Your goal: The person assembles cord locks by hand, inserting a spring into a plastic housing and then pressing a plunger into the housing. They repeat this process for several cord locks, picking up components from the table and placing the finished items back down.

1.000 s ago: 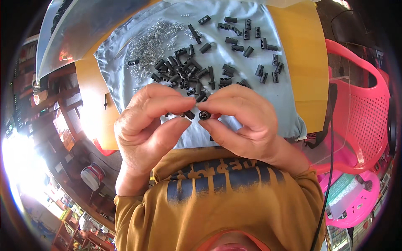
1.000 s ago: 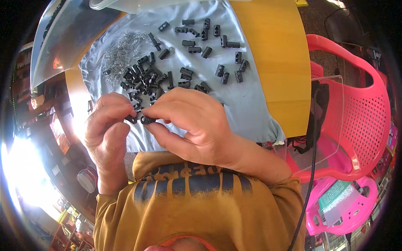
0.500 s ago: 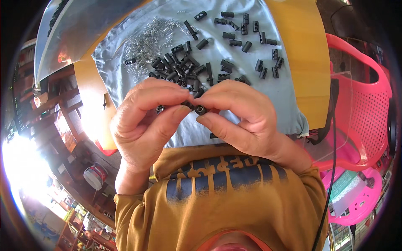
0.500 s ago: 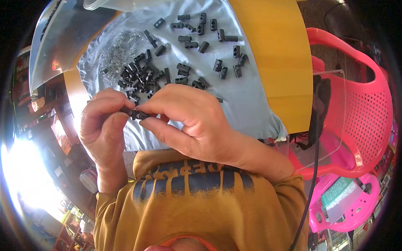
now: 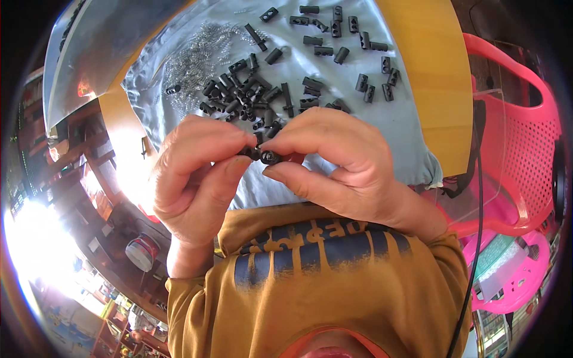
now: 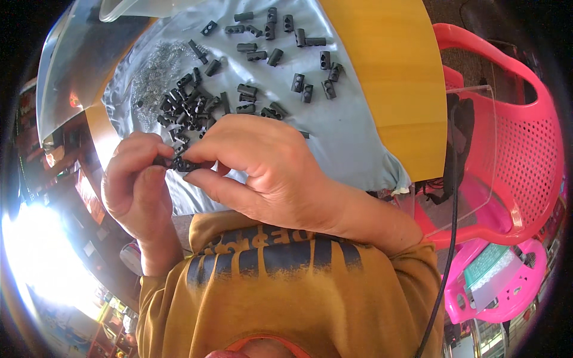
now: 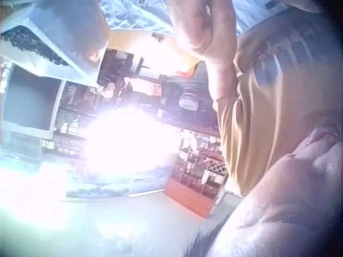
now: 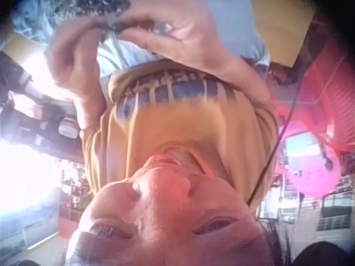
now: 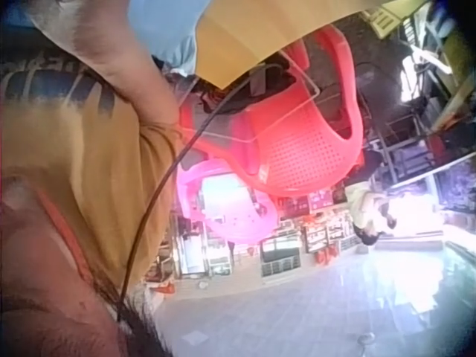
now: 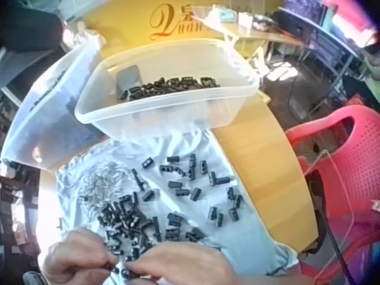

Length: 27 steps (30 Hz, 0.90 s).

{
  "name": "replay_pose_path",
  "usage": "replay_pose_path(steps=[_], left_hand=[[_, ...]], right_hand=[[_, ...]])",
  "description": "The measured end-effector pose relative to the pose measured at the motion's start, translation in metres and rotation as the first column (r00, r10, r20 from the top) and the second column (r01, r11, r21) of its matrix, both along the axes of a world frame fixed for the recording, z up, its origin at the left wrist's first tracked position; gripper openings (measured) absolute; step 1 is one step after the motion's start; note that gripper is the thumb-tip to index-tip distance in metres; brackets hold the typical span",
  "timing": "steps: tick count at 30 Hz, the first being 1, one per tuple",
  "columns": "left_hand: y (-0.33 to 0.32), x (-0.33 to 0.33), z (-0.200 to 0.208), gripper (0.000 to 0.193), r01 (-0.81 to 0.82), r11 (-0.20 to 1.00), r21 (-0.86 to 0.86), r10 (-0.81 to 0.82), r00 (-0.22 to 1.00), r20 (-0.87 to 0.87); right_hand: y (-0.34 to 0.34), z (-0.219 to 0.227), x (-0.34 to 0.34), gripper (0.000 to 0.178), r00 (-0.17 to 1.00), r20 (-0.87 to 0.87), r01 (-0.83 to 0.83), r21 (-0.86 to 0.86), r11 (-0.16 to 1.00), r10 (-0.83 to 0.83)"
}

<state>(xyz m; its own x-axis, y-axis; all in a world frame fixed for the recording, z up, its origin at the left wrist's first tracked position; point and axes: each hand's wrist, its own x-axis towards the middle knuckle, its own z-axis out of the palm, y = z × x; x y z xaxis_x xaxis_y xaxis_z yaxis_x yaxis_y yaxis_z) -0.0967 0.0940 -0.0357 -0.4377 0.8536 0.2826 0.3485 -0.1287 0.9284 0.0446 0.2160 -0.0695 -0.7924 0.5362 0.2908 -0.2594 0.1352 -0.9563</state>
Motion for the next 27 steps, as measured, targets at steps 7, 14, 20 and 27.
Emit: replay_pose_path(steps=[7,14,20,27], left_hand=[[0.0013,0.0045,-0.0001,0.023,-0.026,1.0,0.005,0.026,0.992,-0.127],[0.0018,0.0021,-0.0013,0.024,0.005,1.0,0.011,-0.003,0.982,-0.187],[0.0009,0.0013,-0.0015,0.024,0.021,1.0,-0.014,-0.024,0.961,-0.276],[0.0031,-0.0028,0.002,0.024,0.044,0.999,-0.028,-0.052,0.913,-0.405]], right_hand=[[-0.0034,-0.0022,-0.0002,0.019,0.999,-0.003,0.038,0.012,0.999,-0.038],[-0.0048,-0.0051,-0.0005,0.02,0.999,-0.02,0.042,0.006,0.999,-0.042],[-0.0057,-0.0059,0.0001,0.019,0.999,-0.015,0.05,0.01,0.999,-0.05],[-0.0009,-0.0054,0.0024,0.02,1.0,-0.024,-0.013,0.035,0.999,0.014]])
